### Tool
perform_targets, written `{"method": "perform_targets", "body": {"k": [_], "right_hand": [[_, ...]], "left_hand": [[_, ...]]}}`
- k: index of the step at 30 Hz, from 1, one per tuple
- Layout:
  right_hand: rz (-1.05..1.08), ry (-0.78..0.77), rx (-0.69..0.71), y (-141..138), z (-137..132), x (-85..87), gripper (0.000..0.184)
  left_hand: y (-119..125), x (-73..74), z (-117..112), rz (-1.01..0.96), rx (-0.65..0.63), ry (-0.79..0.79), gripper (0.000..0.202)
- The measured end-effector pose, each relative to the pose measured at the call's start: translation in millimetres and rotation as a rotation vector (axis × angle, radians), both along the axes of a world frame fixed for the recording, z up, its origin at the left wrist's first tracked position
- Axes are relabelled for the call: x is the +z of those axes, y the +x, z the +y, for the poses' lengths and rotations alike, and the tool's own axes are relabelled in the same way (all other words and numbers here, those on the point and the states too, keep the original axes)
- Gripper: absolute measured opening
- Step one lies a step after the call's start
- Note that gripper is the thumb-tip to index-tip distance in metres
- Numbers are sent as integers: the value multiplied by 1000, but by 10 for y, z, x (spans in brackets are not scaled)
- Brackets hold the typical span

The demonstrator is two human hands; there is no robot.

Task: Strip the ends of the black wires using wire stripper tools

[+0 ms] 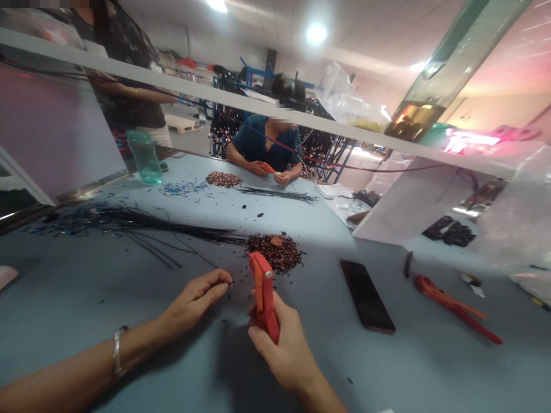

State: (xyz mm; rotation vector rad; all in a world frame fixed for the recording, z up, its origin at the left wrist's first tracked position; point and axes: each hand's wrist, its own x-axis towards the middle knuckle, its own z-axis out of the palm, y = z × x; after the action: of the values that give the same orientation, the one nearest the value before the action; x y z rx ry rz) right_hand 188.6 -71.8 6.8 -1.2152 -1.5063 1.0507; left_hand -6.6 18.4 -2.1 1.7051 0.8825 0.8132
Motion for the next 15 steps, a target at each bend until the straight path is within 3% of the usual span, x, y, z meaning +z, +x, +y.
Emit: {"method": "perform_targets", "body": {"k": [4, 7, 11, 15], "right_hand": [[-379, 377, -56, -44, -9, -44, 42], [-581, 554, -40, -72, -4, -143, 56], [-764, 656, -93, -87, 10, -228, 61], [-781, 656, -138, -77, 29, -250, 59]], "left_hand": [[9, 6, -32, -129, -51, -189, 19], [25, 19, -61, -241, -72, -274, 17], [33, 29, -100, -285, -93, -312, 14], [46, 41, -130, -299, -97, -361, 15]]}}
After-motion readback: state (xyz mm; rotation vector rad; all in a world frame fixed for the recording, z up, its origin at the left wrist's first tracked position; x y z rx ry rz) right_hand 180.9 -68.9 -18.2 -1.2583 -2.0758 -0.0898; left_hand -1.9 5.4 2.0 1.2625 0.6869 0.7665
